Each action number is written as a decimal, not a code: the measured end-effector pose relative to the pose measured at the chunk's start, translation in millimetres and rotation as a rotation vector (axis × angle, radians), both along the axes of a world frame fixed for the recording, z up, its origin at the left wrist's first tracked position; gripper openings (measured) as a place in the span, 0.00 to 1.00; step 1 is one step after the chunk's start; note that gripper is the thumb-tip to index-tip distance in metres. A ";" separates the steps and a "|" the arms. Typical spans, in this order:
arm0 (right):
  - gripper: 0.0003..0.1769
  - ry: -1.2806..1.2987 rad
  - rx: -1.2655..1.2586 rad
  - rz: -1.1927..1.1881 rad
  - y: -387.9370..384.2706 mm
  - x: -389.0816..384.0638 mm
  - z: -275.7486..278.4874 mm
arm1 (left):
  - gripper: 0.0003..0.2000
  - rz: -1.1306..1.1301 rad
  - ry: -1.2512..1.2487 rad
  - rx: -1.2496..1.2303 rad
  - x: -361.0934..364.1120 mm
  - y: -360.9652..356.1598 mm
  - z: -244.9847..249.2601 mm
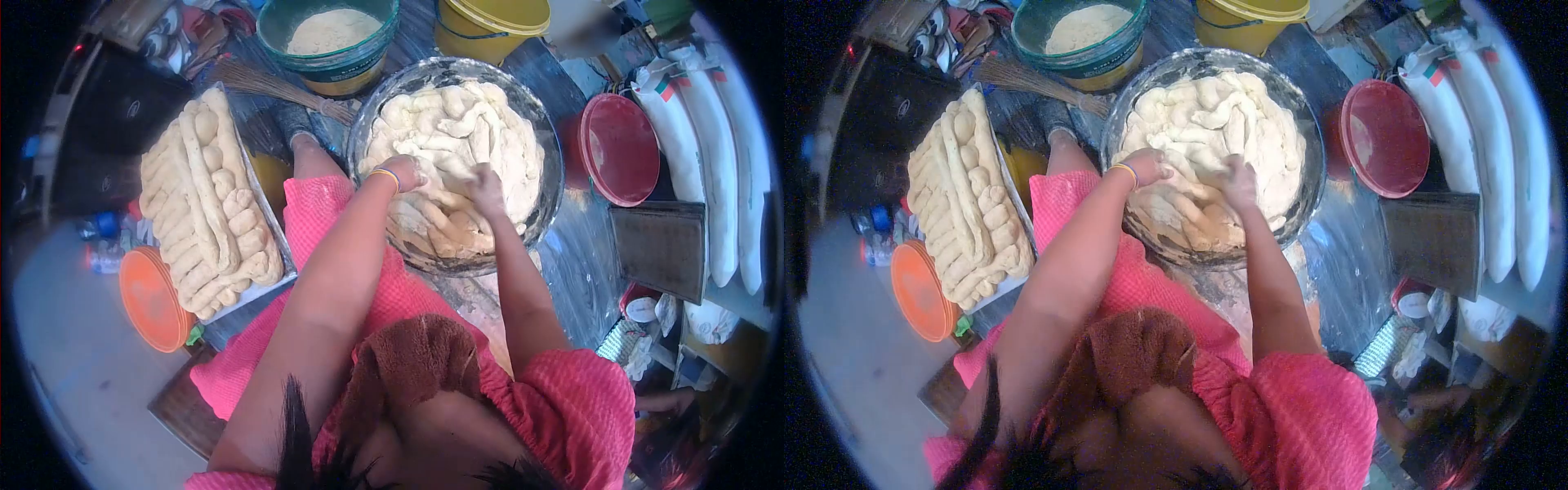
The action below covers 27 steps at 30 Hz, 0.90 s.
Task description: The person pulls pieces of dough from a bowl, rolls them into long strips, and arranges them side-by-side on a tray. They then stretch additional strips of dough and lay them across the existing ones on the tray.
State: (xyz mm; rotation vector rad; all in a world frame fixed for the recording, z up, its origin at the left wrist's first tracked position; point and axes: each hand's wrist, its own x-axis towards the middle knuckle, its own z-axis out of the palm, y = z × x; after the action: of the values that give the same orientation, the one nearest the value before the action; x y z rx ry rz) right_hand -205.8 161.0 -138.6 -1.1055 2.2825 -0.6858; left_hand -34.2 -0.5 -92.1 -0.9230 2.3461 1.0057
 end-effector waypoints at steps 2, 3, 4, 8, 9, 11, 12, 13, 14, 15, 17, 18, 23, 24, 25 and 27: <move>0.13 -0.341 -0.459 -0.344 17.6 -39.7 -8.1 | 0.15 0.197 0.393 0.138 -1.3 1.2 4.6; 0.15 -0.247 -0.620 -0.432 27.1 -64.3 -4.9 | 0.15 0.201 0.388 0.150 -3.2 5.7 9.1; 0.17 -0.348 -0.843 -0.526 30.9 -75.1 14.1 | 0.14 0.246 0.572 0.031 -7.9 9.5 17.0; 0.25 0.172 -0.543 -0.822 65.0 -137.7 -5.7 | 0.13 -0.126 0.578 -0.262 -16.8 21.5 -0.2; 0.29 0.520 -0.160 -0.744 73.0 -153.0 -24.3 | 0.12 -0.369 0.395 -0.324 -17.0 25.8 -8.0; 0.32 0.595 -0.205 -0.499 60.5 -134.9 -37.7 | 0.10 -0.636 -0.091 0.140 -17.4 34.6 7.4; 0.36 0.661 -0.231 -0.256 54.5 -115.6 -41.8 | 0.10 -0.627 -0.088 0.142 -17.4 33.0 5.9; 0.36 0.476 -0.011 -0.179 41.7 -80.9 -33.7 | 0.09 -0.522 -0.064 0.184 -16.7 32.8 1.4; 0.35 0.399 -0.031 -0.113 33.4 -47.2 -44.7 | 0.10 -0.422 -0.044 0.228 -15.9 33.8 -3.6; 0.34 0.457 0.101 0.035 28.9 -9.9 -45.7 | 0.10 -0.424 -0.049 0.238 -17.8 29.6 -1.0; 0.35 0.580 0.197 0.151 41.3 49.9 -12.4 | 0.14 -0.155 0.038 0.069 -23.7 14.5 13.0; 0.35 0.493 0.165 0.161 56.7 62.6 -17.1 | 0.14 -0.162 0.037 0.057 -20.9 12.3 15.9; 0.37 0.330 0.412 0.385 106.4 69.3 29.3 | 0.16 0.025 0.095 -0.002 -10.5 9.8 12.8; 0.37 0.325 0.413 0.378 105.3 60.4 27.4 | 0.16 0.025 0.097 -0.003 -12.0 10.6 12.7; 0.37 0.326 0.415 0.376 98.8 53.2 16.5 | 0.16 0.046 0.119 -0.042 -13.4 12.9 12.7; 0.36 0.286 0.009 0.224 81.4 38.0 -8.7 | 0.17 0.061 0.142 -0.072 -13.5 20.1 13.9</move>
State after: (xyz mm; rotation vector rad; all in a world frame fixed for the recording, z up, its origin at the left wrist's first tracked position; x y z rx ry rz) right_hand -167.7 242.3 -147.3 -1.5098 2.3372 -0.4523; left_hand -47.8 19.6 -78.2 -0.9857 2.4999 1.0477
